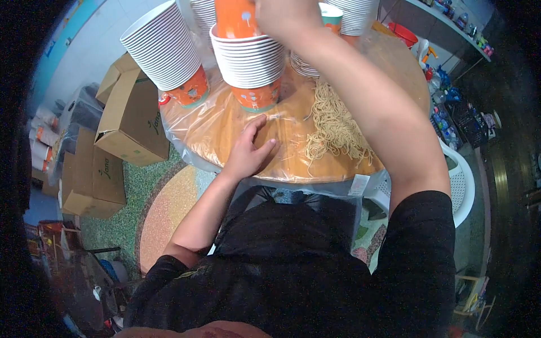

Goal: Threading rubber bands through holes in paper cups for packaging.

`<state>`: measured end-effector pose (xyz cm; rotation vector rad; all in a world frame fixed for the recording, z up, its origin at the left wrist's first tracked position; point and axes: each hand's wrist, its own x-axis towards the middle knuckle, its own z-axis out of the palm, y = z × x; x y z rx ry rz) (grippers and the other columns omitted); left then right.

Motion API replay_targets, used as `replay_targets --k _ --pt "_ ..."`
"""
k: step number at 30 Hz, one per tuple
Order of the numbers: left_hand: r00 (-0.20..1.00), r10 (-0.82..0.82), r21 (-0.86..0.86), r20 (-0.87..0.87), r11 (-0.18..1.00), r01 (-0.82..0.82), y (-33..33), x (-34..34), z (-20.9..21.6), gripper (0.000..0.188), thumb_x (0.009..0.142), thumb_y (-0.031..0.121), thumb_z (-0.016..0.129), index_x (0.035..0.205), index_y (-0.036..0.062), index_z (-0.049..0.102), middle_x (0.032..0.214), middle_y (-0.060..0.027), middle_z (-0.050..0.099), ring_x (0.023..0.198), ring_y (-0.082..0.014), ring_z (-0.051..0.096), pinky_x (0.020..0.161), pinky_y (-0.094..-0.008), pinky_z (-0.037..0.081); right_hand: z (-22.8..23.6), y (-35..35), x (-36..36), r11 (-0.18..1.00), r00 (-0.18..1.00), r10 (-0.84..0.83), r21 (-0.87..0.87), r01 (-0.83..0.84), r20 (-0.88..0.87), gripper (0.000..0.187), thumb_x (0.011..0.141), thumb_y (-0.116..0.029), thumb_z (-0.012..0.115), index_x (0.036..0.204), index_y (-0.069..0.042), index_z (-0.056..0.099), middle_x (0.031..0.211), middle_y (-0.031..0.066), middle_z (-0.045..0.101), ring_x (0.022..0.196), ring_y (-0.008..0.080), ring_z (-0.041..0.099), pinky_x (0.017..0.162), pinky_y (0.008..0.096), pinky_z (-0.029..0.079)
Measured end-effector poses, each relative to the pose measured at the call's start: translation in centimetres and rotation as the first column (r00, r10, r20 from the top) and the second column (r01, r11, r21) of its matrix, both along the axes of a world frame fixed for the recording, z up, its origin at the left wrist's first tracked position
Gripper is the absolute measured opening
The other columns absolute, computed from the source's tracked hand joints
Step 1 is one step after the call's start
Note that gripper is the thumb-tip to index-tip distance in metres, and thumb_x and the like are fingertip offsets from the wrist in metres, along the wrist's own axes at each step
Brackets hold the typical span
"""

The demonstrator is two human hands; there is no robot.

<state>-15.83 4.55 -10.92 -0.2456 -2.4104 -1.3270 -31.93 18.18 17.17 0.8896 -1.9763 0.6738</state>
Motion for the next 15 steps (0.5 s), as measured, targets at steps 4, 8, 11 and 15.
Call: replay_targets --k 4,8,11,15 --pt "1.0 -0.022 0.014 0.002 1.0 0.022 0.2 -0.8 -0.7 0.069 0.1 0.024 0.084 0.155 -0.0071 0.057 0.157 -0.0278 0.063 0.15 -0.041 0.059 0.127 -0.046 0.046 3.8 4.5 2.9 0.932 0.992 0.098 -0.357 -0.063 0.078 0.019 0.107 -0.015 0.068 0.109 0.001 0.077 0.099 0.0287 0.076 0.096 0.047 0.075 0.089 0.0503 0.06" --pt "1.0 0.012 0.09 0.02 0.996 -0.014 -0.6 -0.1 -1.7 0.064 0.1 0.02 0.084 0.152 -0.0066 0.058 0.155 -0.0261 0.064 0.149 -0.0377 0.06 0.127 -0.0436 0.046 0.2 10.5 5.9 0.754 0.956 0.289 -0.602 -0.263 -0.055 0.016 0.107 -0.014 0.072 0.109 0.001 0.078 0.105 0.0147 0.079 0.097 0.0274 0.075 0.088 0.0382 0.059" --pt "0.993 -0.063 0.468 0.105 0.884 0.006 -2.1 -1.4 -3.9 0.056 0.107 0.01 0.076 0.157 -0.0029 0.054 0.157 -0.0204 0.063 0.148 -0.0284 0.059 0.124 -0.0426 0.047 -5.9 13.3 10.0 0.864 0.992 0.123 -0.494 -0.097 0.02 0.017 0.107 -0.014 0.072 0.117 -0.001 0.078 0.104 0.0176 0.081 0.092 0.0353 0.076 0.085 0.0463 0.061" --pt "0.929 -0.204 0.761 0.309 0.638 -0.113 -2.2 -2.3 3.6 0.042 0.109 0.008 0.068 0.149 -0.0046 0.058 0.144 -0.0141 0.069 0.134 -0.0224 0.065 0.117 -0.0371 0.052 -12.3 14.7 13.7 0.996 0.996 0.087 0.007 -0.087 0.022 0.012 0.096 -0.011 0.082 0.106 -0.008 0.077 0.103 0.0069 0.076 0.106 0.0302 0.073 0.102 0.0502 0.053"
